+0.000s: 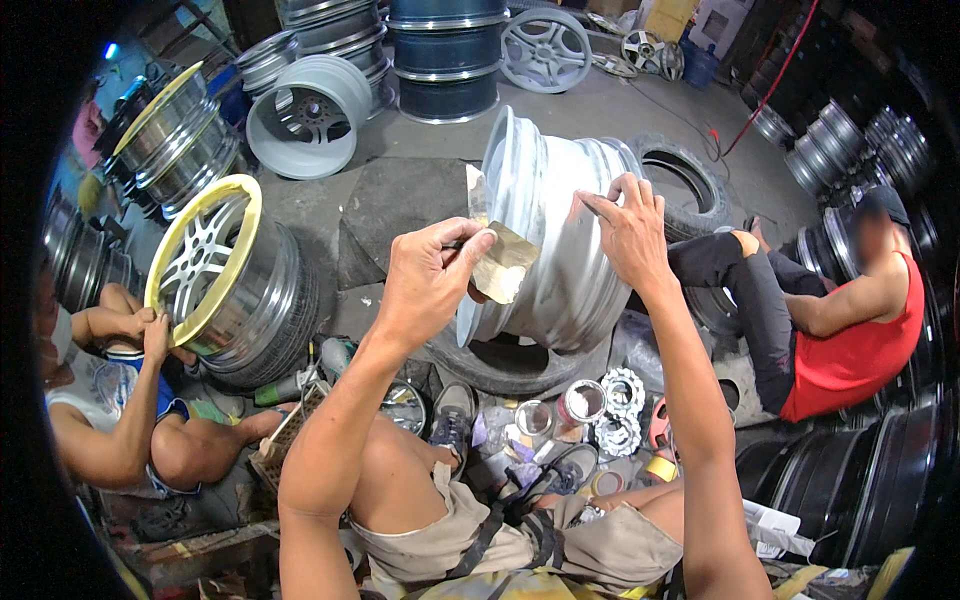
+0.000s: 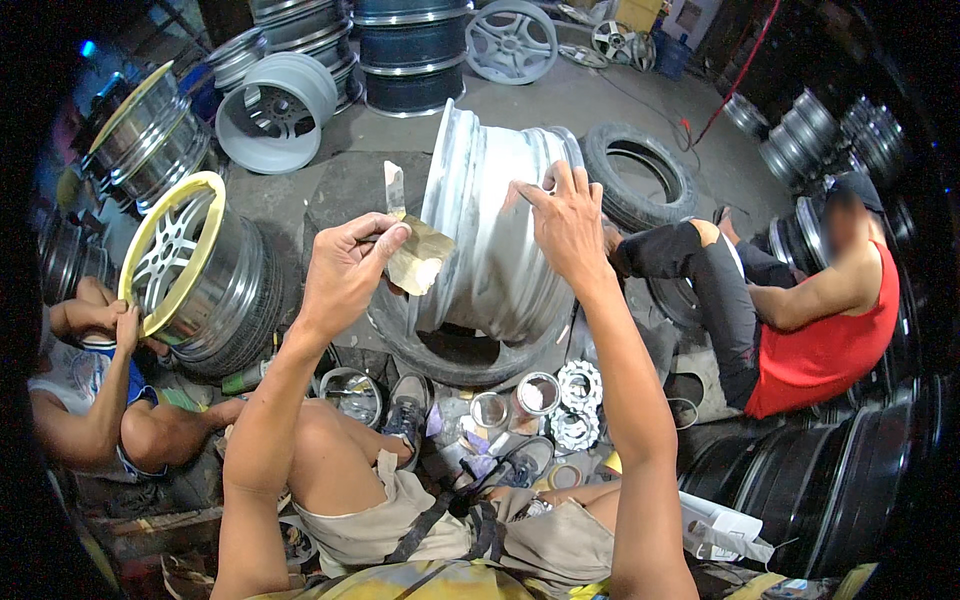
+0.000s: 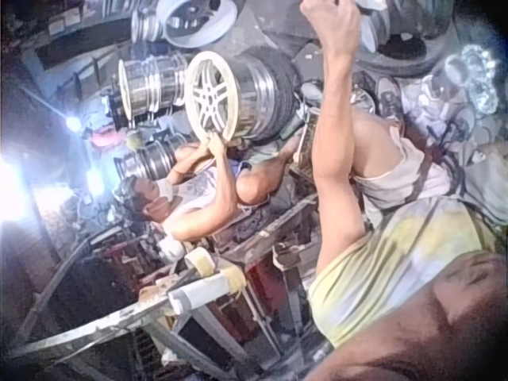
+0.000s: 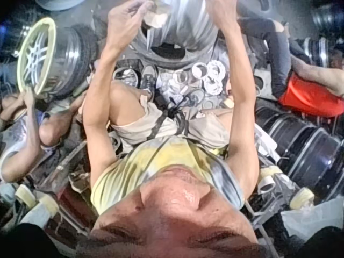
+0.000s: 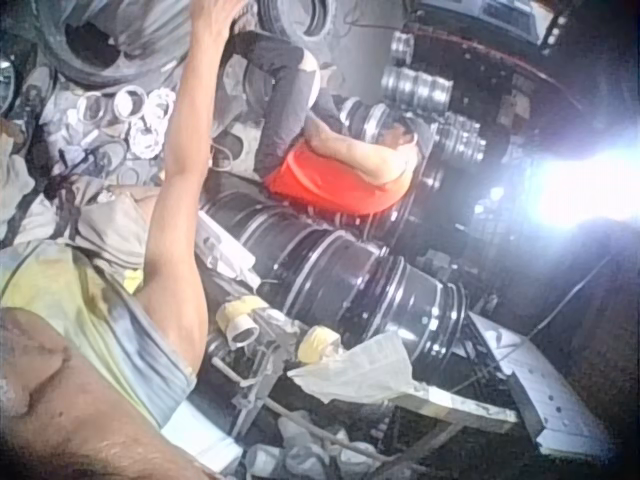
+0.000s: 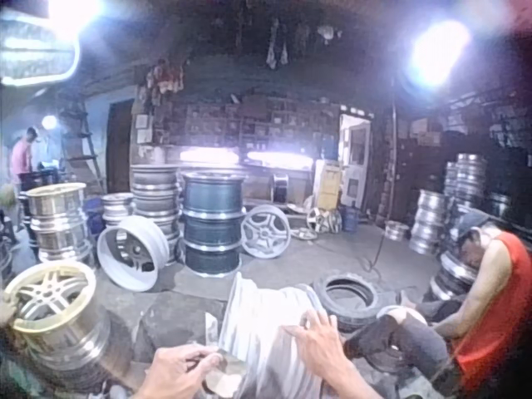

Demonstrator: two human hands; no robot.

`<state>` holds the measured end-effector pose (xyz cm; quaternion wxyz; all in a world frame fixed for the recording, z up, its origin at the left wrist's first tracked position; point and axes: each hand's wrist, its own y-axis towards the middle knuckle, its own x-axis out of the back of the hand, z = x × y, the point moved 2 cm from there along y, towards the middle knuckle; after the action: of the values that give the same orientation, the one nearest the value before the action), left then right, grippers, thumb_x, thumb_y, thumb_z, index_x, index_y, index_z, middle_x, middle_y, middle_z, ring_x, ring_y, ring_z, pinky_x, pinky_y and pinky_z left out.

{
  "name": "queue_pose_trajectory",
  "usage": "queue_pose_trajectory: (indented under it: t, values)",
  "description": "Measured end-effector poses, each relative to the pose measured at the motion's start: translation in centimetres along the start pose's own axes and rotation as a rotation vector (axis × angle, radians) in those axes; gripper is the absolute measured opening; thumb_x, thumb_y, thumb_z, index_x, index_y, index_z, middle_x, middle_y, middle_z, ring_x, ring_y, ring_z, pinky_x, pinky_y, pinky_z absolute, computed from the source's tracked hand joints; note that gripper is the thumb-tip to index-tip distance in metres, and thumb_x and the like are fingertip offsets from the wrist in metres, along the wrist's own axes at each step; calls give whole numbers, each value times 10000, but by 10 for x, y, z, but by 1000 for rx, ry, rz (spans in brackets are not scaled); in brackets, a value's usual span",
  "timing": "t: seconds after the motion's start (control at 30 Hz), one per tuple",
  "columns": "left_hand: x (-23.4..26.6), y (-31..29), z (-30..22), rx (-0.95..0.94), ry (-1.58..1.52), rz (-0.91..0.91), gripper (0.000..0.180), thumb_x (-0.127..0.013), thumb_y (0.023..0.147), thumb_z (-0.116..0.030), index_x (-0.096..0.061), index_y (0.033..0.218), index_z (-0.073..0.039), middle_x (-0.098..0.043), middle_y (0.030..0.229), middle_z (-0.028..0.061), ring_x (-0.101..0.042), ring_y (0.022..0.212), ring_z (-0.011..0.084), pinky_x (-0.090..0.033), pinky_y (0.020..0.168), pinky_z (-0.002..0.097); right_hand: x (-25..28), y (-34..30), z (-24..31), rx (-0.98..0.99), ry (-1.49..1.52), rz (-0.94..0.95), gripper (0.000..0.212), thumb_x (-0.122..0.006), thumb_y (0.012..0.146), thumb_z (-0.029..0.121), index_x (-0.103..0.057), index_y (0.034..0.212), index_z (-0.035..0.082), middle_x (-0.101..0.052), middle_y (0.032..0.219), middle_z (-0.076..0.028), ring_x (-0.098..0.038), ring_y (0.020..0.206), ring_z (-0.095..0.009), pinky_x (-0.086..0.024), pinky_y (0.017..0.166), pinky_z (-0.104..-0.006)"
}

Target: The person sits on the floor of a workshop and uses a small spatula to apply a white filler paste to a silver wheel rim. They repeatedly scoop the paste from a container and spread it onto the rim's surface, occasionally wiping the tool with a cloth.

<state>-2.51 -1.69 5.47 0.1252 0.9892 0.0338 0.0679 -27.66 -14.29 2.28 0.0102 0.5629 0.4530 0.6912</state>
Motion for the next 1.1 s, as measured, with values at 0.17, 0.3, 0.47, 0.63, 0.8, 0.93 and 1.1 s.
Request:
queue_pose_trajectory:
  t: [0.17,0.3,0.47,0.63,0.8,0.93,1.1]
  values:
    - [4,0,-2,-20,50,1,232,-662,1015,-165,-716,1026,60,-646,753,-17,-569,645,13,-494,518,218,7,-11,11,3,-3,41,403,-672,823,40,-780,1174,206,-494,1008,-58,-483,980,-238,-354,815,-391]
    - [2,-1,-4,-39,50,-14,202,-656,1006,-120,-719,990,72,-675,739,26,-641,630,69,-535,504,252,8,-17,19,49,4,36,411,-674,814,36,-780,1173,204,-499,1003,-59,-488,981,-239,-360,815,-392]
    - [0,0,-4,-24,23,5,200,-652,1007,-116,-718,996,73,-675,742,26,-642,631,67,-540,500,254,4,-5,6,1,-25,34,460,-690,803,34,-760,1213,231,-484,1023,-55,-495,1005,-238,-373,843,-389]
    - [0,-1,-3,-14,24,5,193,-655,1004,-114,-719,999,68,-662,722,17,-633,622,61,-531,502,249,1,-9,18,53,-1,9,417,-683,803,37,-775,1173,208,-495,1011,-59,-494,986,-240,-369,830,-393]
    - [3,-1,-1,-51,128,-6,190,-660,1001,-116,-722,1003,64,-652,705,12,-612,613,50,-521,508,243,3,-6,18,41,-8,10,407,-680,802,40,-778,1162,203,-500,1010,-59,-492,976,-243,-366,822,-401]
    - [0,-1,2,-30,35,-2,188,-656,1002,-117,-726,1006,57,-655,705,11,-607,613,44,-522,513,249,-2,0,5,0,-38,6,405,-668,803,36,-778,1158,197,-499,1013,-62,-492,979,-245,-365,822,-400]
    - [2,-2,0,-26,40,16,216,-664,1012,-155,-718,995,53,-636,759,-30,-535,645,0,-487,516,219,-1,1,14,30,32,27,395,-650,807,29,-778,1152,173,-498,1017,-73,-494,996,-248,-367,840,-395]
